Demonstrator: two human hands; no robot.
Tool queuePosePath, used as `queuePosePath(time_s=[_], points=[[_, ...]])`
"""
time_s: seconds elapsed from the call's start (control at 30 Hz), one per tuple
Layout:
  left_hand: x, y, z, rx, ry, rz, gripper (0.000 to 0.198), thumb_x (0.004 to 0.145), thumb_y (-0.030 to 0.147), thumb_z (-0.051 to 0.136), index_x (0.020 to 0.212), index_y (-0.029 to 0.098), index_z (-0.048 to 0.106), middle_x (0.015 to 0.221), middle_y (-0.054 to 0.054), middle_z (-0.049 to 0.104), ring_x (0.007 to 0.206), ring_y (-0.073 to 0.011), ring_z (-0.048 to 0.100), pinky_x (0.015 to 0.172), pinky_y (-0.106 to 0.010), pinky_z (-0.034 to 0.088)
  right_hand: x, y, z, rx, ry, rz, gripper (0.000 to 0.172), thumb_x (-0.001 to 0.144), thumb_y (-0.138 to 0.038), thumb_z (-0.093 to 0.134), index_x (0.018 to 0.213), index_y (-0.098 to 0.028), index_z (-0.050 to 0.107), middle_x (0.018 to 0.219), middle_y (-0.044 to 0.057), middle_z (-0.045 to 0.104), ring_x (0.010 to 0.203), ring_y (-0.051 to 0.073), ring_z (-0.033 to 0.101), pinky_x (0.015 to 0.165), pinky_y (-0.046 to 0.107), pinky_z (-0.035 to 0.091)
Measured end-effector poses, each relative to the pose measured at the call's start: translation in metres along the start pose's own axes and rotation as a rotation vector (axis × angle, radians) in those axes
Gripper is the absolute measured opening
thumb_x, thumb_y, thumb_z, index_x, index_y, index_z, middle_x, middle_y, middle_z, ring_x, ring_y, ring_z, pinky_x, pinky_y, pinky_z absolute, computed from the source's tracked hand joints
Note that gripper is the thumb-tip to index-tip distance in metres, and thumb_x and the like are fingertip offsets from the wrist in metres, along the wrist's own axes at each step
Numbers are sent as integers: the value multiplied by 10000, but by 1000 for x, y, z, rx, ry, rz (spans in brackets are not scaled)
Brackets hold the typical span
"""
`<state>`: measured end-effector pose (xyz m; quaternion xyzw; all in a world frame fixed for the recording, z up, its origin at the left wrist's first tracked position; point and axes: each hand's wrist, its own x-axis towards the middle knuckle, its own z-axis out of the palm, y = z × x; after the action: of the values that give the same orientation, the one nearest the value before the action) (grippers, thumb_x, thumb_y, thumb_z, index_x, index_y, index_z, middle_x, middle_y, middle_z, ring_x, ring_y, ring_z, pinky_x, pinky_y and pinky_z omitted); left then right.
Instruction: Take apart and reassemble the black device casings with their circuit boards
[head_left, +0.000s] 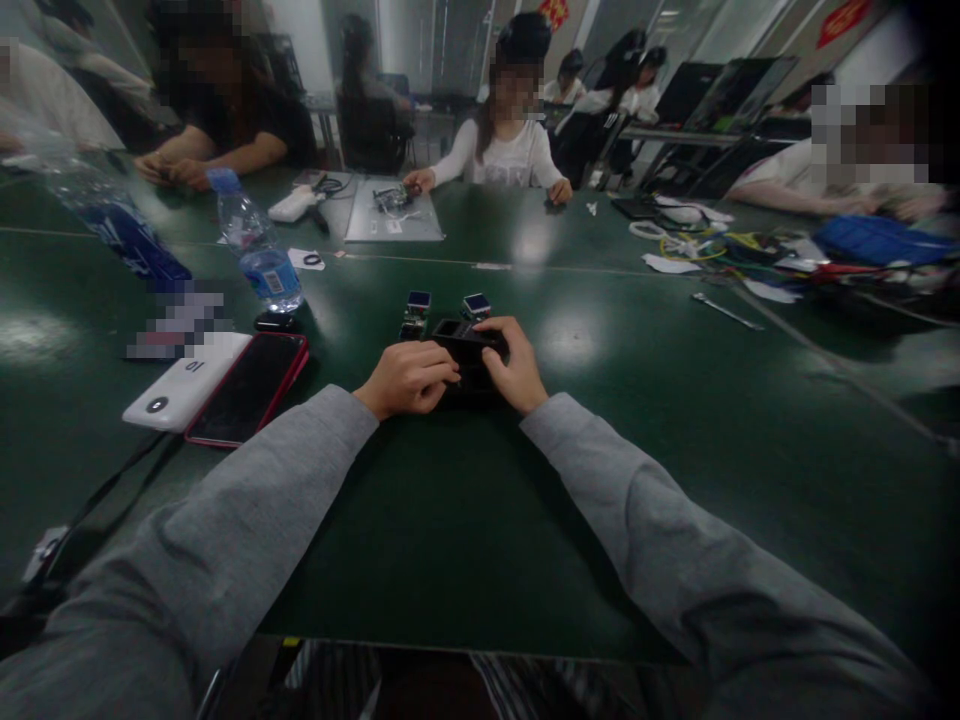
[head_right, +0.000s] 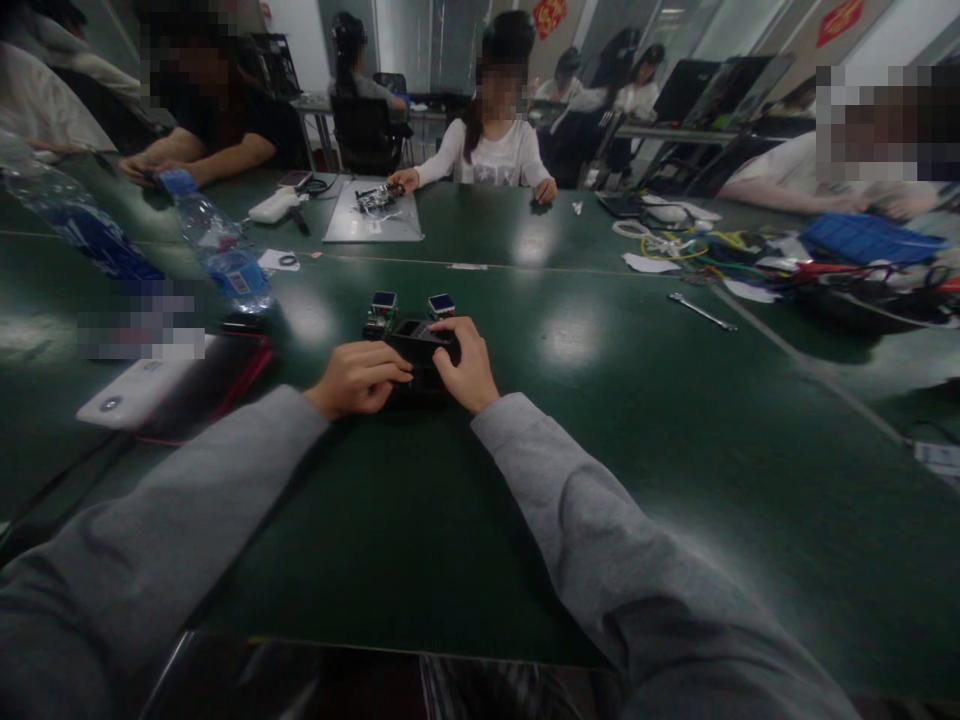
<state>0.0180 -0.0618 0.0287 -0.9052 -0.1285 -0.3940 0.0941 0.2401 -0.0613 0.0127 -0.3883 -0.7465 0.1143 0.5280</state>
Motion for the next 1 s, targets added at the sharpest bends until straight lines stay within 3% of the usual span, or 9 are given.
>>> queuePosePath(time_s=[0.3,0.5,0.7,1.0], points=[[-3,-3,2,12,-5,-77,220,811,71,504,857,182,689,934,-50,749,831,-198,681,702,-331,544,-2,-2,1,23,-109,26,302,795,-189,502,1081,-236,587,1087,69,612,1060,261,581,981,484,455],[-3,-8,3,12,-7,-165,251,790,54,511,913,180,690,1046,-82,722,1040,-265,619,878,-441,531,-3,-3,1,43,-110,-7,276,835,-188,504,1093,-226,592,1091,79,604,1055,250,575,986,478,454],[-3,-9,4,-28,-37,-193,276,806,54,512,967,188,692,1096,-84,707,1070,-260,605,914,-451,517,-1,-4,2,38,-122,-38,177,906,-230,481,1024,-229,612,1056,76,629,1064,252,583,989,480,453],[-3,-8,7,-93,-83,-295,328,886,109,488,1129,193,692,1256,-96,672,1191,-262,595,1026,-500,475,-2,-5,2,36,-89,-50,161,940,-257,473,999,-228,620,1025,71,647,1002,242,606,935,459,477]])
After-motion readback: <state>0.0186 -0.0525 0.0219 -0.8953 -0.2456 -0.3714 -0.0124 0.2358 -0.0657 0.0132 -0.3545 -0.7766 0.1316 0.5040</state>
